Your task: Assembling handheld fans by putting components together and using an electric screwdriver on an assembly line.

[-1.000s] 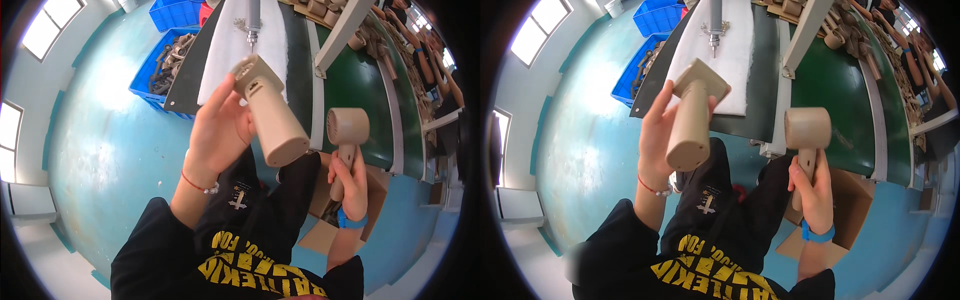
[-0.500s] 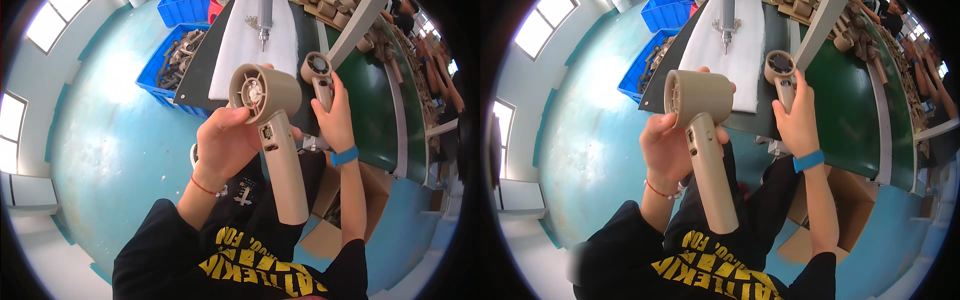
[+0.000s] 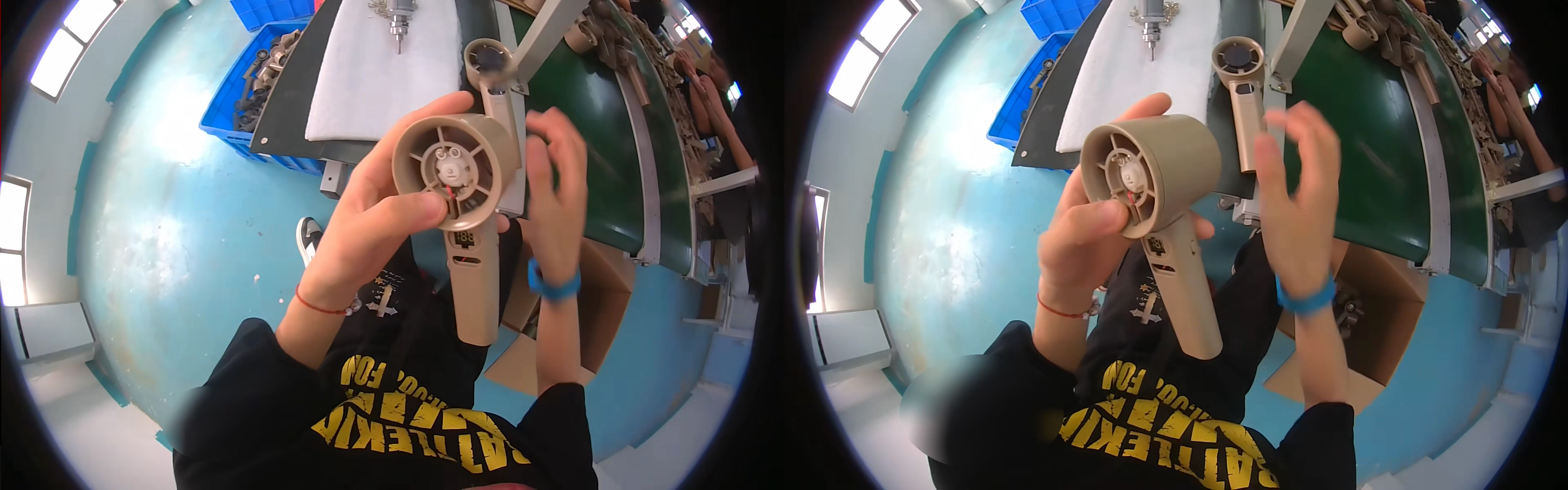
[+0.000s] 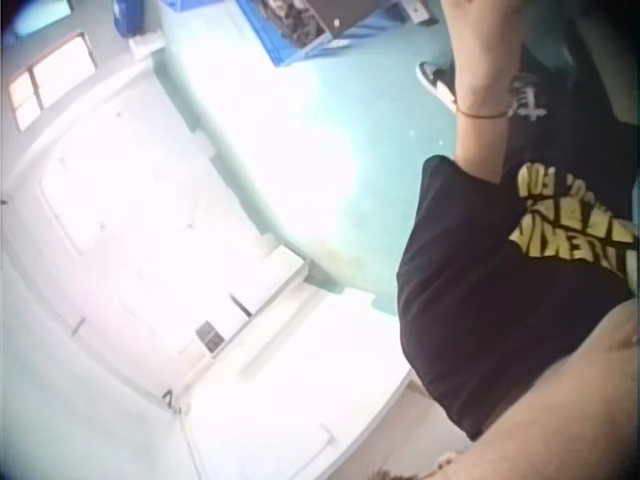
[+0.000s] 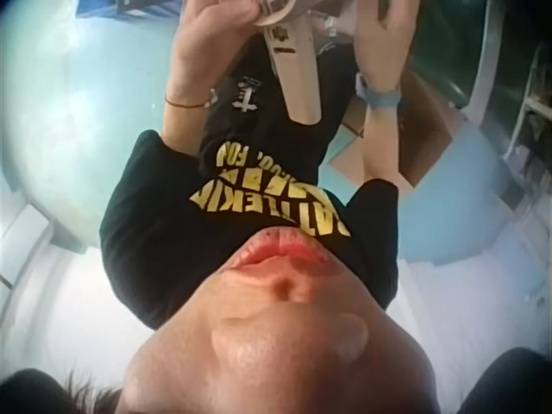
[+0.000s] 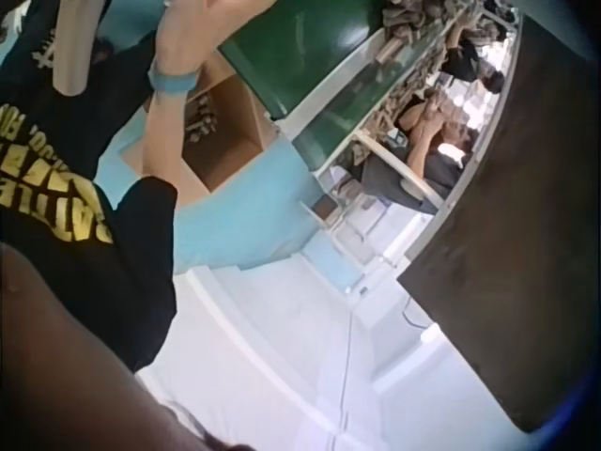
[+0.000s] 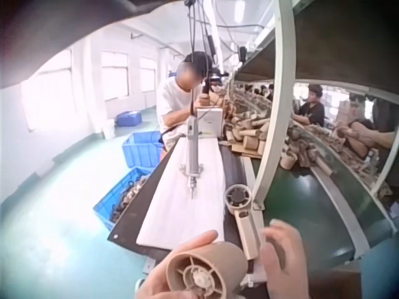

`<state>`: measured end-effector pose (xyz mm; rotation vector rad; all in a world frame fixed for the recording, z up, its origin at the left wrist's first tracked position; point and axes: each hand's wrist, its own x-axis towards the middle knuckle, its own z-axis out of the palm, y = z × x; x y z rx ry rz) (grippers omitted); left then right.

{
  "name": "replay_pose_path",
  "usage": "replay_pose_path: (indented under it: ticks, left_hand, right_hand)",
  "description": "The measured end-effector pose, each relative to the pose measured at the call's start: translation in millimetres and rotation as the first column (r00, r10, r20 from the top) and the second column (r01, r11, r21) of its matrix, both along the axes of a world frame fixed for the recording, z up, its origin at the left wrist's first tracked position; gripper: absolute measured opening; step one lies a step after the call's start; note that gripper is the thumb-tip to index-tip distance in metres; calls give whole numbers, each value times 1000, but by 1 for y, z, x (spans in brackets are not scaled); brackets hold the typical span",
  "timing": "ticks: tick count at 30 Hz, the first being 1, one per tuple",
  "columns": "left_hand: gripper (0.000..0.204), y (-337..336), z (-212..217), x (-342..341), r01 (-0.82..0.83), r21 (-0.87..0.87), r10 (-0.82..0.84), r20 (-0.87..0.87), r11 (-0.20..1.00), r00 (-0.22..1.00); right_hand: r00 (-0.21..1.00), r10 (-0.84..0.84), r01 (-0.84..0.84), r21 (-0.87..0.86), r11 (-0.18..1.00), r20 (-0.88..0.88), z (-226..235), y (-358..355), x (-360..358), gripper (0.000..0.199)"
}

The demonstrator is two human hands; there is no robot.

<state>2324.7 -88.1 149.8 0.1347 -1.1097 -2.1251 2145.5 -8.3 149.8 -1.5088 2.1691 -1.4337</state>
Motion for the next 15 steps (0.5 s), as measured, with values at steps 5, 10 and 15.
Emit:
replay_pose_path:
  ticks: [5, 10, 15]
  left_hand:
    - [81, 11, 1, -13, -127, -131, 140, 89, 983, 986]
    - [79, 23, 5, -23, -54, -36, 58, 110, 998, 992]
    - [76, 32, -6, -36, -52, -139, 59, 41, 989, 997]
  right_hand:
    - [748, 286, -396, 58, 916, 599, 32, 66, 43, 36]
    - [779, 144, -379, 276, 883, 610, 28, 79, 41, 46]
    - [654, 147, -280, 57, 958, 743, 20, 85, 51, 31]
